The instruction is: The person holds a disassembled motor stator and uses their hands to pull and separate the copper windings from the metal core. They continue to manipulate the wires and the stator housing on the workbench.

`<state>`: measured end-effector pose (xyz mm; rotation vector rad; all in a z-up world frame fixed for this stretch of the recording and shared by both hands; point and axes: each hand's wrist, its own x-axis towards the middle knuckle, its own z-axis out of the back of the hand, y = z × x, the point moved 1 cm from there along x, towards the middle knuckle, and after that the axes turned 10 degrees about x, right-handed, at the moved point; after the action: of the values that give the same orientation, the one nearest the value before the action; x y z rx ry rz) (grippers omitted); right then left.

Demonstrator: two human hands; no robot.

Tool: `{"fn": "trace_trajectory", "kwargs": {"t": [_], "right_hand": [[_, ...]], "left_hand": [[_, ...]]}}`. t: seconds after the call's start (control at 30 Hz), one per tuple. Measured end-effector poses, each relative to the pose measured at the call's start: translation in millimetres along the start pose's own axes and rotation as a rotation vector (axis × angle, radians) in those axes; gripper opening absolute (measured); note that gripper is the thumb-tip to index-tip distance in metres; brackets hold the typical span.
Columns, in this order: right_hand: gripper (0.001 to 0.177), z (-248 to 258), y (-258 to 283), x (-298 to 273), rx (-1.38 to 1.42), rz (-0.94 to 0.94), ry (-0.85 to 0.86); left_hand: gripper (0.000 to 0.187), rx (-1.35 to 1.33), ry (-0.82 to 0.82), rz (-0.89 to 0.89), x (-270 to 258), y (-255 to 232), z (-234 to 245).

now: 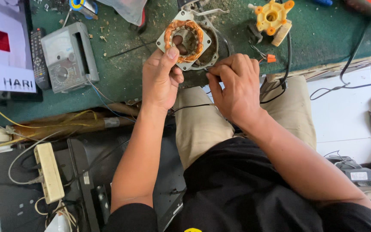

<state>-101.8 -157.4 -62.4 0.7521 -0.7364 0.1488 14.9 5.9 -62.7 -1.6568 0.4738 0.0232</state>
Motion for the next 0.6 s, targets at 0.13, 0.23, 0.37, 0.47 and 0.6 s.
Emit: {"fn": "trace_trajectory", "kwargs": {"t": [0.13, 0.23, 0.37, 0.47, 0.6], "right_hand": [[0.015, -8, -2, -1, -0.01, -0.04, -0.026], [0.016, -10, -2, -1, -0.012, -0.037, -0.021], [0.013, 0, -5, 1, 0.04, -0.029, 0.051], [0.008, 8, -6, 1, 0.088, -0.002, 0.067], [0.013, 5, -6, 3, -0.044, 0.015, 0.067]], "left_hand": [[0.042, -0.037, -0.056, 0.037, 2, 1, 1], [0.038, -0.059, -0.115, 0.052, 1, -4, 1], [0.035, -0.075, -0.144, 0.071, -1, -10, 2], [0.043, -0.06, -0.137, 0.084, -2, -11, 2], [0.032, -0.086, -0.161, 0.095, 0, -10, 1]]}}
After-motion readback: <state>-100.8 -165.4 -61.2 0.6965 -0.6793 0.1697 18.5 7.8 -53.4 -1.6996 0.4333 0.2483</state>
